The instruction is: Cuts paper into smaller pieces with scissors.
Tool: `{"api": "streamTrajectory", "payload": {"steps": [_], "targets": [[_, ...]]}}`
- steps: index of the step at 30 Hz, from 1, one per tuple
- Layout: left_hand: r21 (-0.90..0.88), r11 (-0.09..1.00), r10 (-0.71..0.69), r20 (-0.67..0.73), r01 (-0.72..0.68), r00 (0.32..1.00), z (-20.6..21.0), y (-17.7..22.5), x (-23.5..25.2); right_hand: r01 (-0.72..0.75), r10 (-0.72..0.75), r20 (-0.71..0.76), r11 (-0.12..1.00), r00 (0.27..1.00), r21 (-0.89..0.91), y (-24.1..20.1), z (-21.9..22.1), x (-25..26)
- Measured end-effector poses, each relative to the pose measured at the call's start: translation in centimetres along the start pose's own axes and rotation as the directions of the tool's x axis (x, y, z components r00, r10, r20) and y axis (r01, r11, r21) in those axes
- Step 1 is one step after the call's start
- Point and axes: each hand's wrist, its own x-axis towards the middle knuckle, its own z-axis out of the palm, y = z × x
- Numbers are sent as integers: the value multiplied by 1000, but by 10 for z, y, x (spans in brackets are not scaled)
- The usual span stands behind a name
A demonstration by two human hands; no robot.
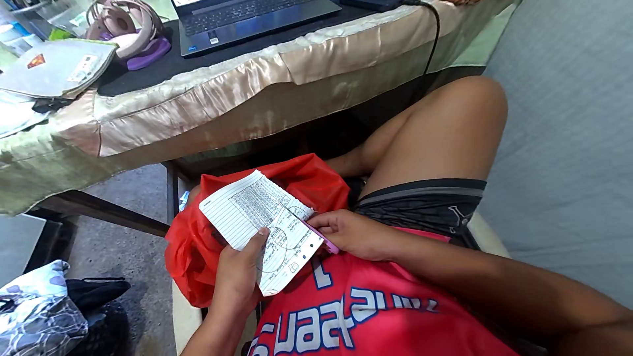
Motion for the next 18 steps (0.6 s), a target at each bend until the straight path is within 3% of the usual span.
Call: {"api": "streamTrajectory", "payload": {"steps": [8,18], "targets": [[67,998,-4,-16,5,1000,0,2,-2,16,-16,1,990,1000,-140,0,-2,2],[27,999,-23,-7,23,1000,-2,-2,-4,0,1,30,1000,1000,-28,1,-3,4]]}}
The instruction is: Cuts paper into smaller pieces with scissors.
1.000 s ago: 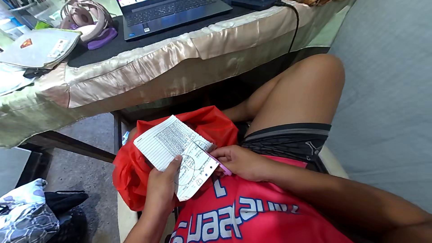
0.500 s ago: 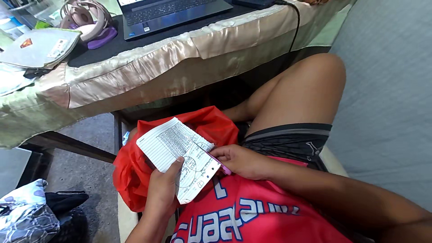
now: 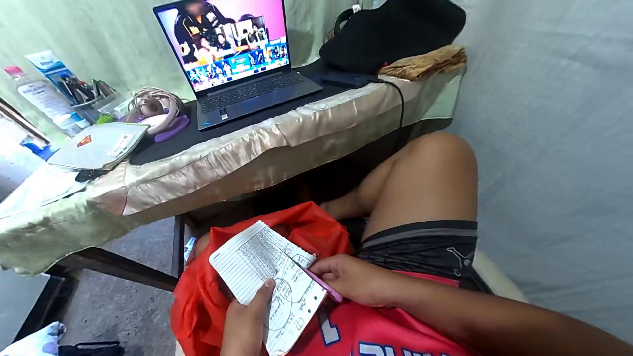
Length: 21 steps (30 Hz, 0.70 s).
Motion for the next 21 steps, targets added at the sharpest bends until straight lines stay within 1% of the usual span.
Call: {"api": "streamTrajectory", "payload": {"steps": [6,12,15,17,21], "targets": [[-17,1000,-9,-18,8,1000,-1,-2,2,-2,2,-9,1000,1000,14,2,0,0],[-199,977,-62,47,70,997,-10,-6,6,11,-11,-9,1000,1000,-2,3,0,-3],[-236,971,-24,49,35,998,-14,2,11,29,-29,-9,999,1000,-21,2,-1,-3],[-213,977,-9,45,18,999,-14,5,13,42,-42,-11,999,999,-12,1,0,-4],[-126,992,27,-7,-27,1000,-9,6,15,51,-51,-17,999,999,3,0,3,-4]]}}
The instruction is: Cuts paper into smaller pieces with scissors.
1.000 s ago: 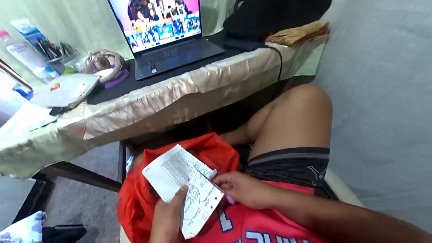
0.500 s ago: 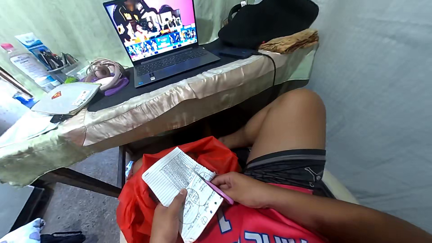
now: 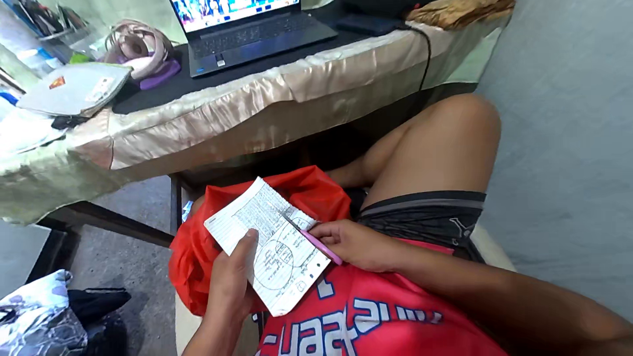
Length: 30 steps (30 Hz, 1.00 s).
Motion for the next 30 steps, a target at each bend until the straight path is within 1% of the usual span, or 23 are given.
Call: {"api": "streamTrajectory", "payload": {"steps": [7,15,26,30], "targets": [[85,995,59,-20,-57,998,0,0,1,-20,20,-3,1000,1000,-9,0,2,0],[98,990,104,7,-104,995,2,-4,1,-23,23,-32,1000,999,-21,2,4,2],[131,987,89,20,-91,996,3,-1,1,-43,45,-38,998,998,56,2,5,2],[145,986,81,30,-84,996,3,-1,2,-30,32,-35,998,999,53,2,4,5]]}}
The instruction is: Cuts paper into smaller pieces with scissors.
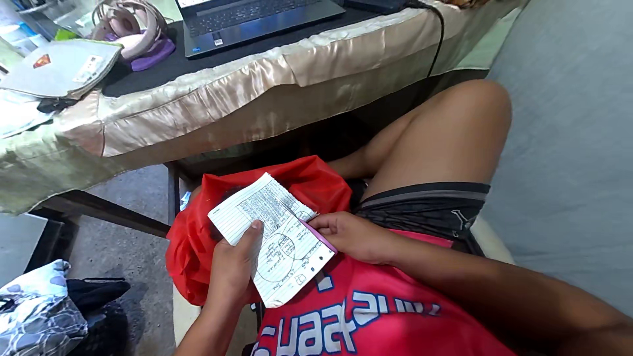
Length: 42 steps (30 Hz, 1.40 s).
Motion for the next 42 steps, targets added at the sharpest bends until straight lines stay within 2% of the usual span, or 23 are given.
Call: {"api": "streamTrajectory", "payload": {"steps": [17,42], "targets": [[-18,1000,-5,19,5,1000,1,-1,-1,-20,21,-17,995,1000,93,-2,4,4],[4,999,-36,94,36,995,-2,-2,-5,-29,30,-9,995,1000,95,-1,4,10]]}}
